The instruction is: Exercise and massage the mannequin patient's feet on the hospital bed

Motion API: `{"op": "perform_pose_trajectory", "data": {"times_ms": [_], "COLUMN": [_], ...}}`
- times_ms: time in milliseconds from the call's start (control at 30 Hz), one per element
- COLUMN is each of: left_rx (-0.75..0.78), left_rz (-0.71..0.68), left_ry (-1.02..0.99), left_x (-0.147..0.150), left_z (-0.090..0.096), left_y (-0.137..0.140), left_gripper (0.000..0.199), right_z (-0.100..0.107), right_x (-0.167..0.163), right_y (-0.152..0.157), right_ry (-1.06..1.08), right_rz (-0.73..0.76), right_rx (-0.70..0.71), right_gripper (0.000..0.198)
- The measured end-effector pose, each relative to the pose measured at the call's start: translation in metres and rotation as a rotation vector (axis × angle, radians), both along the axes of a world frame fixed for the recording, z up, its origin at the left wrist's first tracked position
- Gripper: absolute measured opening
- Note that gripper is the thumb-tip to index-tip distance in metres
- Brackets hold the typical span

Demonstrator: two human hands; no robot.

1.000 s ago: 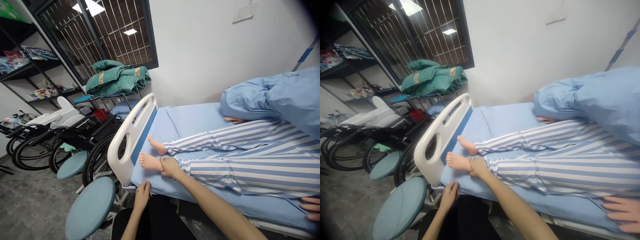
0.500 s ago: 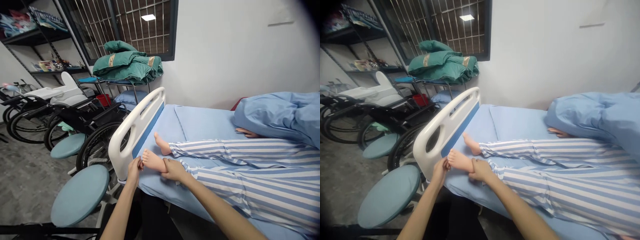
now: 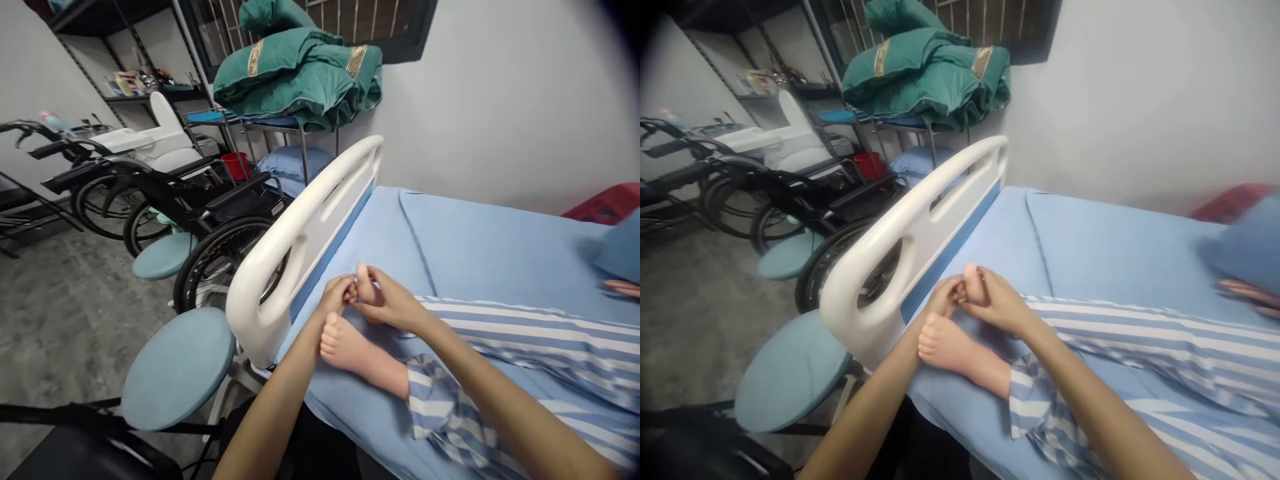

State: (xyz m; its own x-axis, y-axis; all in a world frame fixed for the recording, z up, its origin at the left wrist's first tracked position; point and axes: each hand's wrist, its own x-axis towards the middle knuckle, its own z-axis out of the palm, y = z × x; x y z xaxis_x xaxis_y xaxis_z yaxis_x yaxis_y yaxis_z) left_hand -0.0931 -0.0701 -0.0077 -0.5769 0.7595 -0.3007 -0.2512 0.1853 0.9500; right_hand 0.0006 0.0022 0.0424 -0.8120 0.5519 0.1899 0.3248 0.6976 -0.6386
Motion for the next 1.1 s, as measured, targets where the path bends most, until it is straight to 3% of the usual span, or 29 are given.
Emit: {"op": "perform_pose_trajectory", "data": {"times_ms": [100,200,500,700,800,900,967,1033,1067,1100], "left_rx": [0.013,0.012,0.056,0.197,0.247,0.110,-0.045,-0.119,-0.265,-0.378], "left_rz": [-0.082,-0.150,-0.357,-0.428,-0.312,0.000,0.240,0.384,0.637,0.782], "left_ry": [-0.006,-0.008,-0.003,-0.095,-0.206,-0.209,-0.125,-0.049,0.129,0.283], "left_x": [-0.024,-0.039,-0.046,-0.046,-0.039,-0.016,0.006,0.028,0.038,0.045], "left_z": [0.002,0.004,0.019,0.038,0.044,0.045,0.044,0.040,0.038,0.036], "left_y": [0.012,0.017,0.017,0.018,0.023,0.021,0.013,0.002,-0.003,-0.006], "left_gripper": [0.027,0.030,0.029,0.037,0.038,0.036,0.035,0.033,0.031,0.029], "right_z": [-0.013,-0.025,-0.034,-0.035,-0.035,-0.036,-0.036,-0.034,-0.033,-0.032], "right_x": [-0.002,-0.001,0.003,0.003,0.003,0.003,0.002,0.002,0.001,0.001], "right_y": [0.005,0.010,0.012,0.009,0.007,0.007,0.006,0.005,0.005,0.004], "right_ry": [-0.071,-0.212,-0.318,-0.286,-0.270,-0.258,-0.272,-0.292,-0.296,-0.295], "right_rz": [-0.044,-0.094,-0.162,-0.179,-0.192,-0.183,-0.199,-0.229,-0.239,-0.244], "right_rx": [-0.084,-0.109,-0.020,-0.026,-0.012,0.007,0.011,0.007,0.001,-0.005], "right_gripper": [0.060,0.047,0.047,0.050,0.050,0.050,0.047,0.043,0.042,0.042]}}
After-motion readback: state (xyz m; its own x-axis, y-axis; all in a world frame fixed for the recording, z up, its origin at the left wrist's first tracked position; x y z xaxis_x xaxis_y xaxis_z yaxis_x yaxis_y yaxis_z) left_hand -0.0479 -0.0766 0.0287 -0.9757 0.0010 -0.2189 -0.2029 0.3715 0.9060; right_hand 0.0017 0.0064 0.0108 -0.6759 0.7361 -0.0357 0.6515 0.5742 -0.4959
